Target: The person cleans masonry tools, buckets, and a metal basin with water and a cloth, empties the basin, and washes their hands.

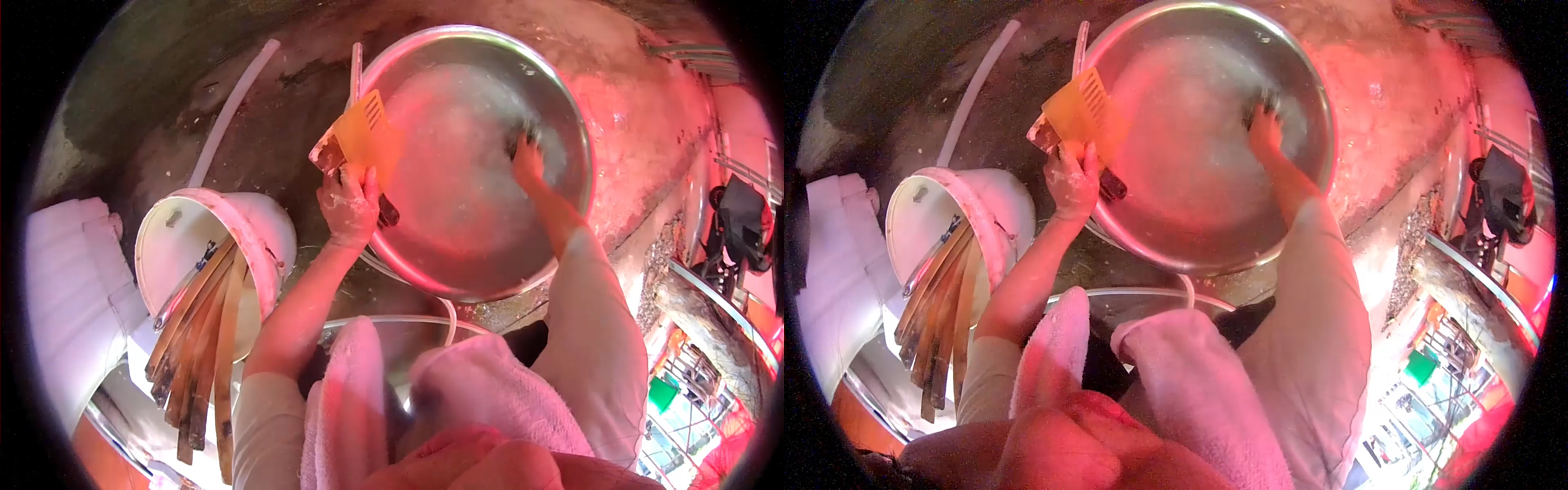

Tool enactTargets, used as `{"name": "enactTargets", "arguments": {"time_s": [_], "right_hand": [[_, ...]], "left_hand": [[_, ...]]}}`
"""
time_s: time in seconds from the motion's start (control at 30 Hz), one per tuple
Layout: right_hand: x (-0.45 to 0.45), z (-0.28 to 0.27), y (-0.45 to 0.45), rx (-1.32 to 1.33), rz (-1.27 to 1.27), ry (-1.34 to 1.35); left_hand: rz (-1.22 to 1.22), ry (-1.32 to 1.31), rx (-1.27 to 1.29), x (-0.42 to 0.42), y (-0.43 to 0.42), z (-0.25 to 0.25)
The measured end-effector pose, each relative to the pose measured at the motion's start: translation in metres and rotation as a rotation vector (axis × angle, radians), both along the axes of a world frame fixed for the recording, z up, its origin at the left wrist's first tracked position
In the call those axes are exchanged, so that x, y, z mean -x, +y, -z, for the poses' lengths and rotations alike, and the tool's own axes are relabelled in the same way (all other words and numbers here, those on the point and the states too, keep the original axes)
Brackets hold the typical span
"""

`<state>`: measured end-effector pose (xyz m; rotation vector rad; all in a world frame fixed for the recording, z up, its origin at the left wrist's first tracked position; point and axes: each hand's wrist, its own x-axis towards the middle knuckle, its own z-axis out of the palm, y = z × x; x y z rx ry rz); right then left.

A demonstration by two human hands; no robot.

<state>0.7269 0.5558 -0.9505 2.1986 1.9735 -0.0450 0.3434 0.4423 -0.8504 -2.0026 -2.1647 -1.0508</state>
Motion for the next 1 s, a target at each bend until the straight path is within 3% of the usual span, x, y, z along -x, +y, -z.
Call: {"name": "enactTargets", "arguments": {"time_s": [0.07,0.17,0.27,0.37,0.43,0.5,0.6,0.67,0.73,0.8,0.83,0.87,0.93,1.0], "right_hand": [[-0.012,0.013,-0.055,0.207,0.051,0.001],[0.058,-0.040,-0.139,0.572,-0.361,-0.061],[0.143,-0.044,-0.164,0.536,-0.653,0.520],[0.204,-0.022,-0.071,0.360,-0.600,0.945],[0.200,-0.009,0.029,0.188,-0.420,1.023],[0.160,-0.020,0.104,-0.032,-0.324,0.754],[0.042,-0.035,0.102,-0.143,-0.502,-0.009],[-0.023,-0.023,0.037,-0.063,-0.552,-0.269],[-0.021,-0.020,-0.042,0.235,-0.275,-0.339],[0.000,-0.007,-0.120,0.406,-0.434,-0.198],[0.017,0.025,-0.160,0.395,-0.230,0.101],[0.066,-0.017,-0.180,0.291,-0.544,0.229],[0.150,-0.031,-0.157,0.155,-0.776,0.764],[0.208,-0.027,-0.091,0.220,-0.741,1.055]], "left_hand": [[0.020,-0.030,0.020,0.002,-0.001,0.005],[-0.050,0.012,0.040,-0.002,-0.002,0.006],[-0.017,0.012,0.024,0.000,-0.001,0.010],[0.014,0.016,-0.028,0.002,0.003,0.010],[0.038,0.027,-0.012,0.004,0.002,0.010],[0.060,0.039,0.065,0.004,0.000,0.004],[0.024,0.101,0.034,0.003,-0.002,-0.002],[0.014,0.103,0.045,0.002,0.000,-0.001],[0.039,0.062,0.059,0.003,0.001,0.003],[0.035,0.048,0.058,0.004,-0.002,0.011],[0.029,0.041,0.051,0.001,0.000,0.014],[-0.018,0.103,-0.017,-0.001,0.001,0.005],[0.002,0.098,0.041,-0.002,0.000,0.007],[0.022,0.088,0.004,-0.001,0.003,-0.001]]}}
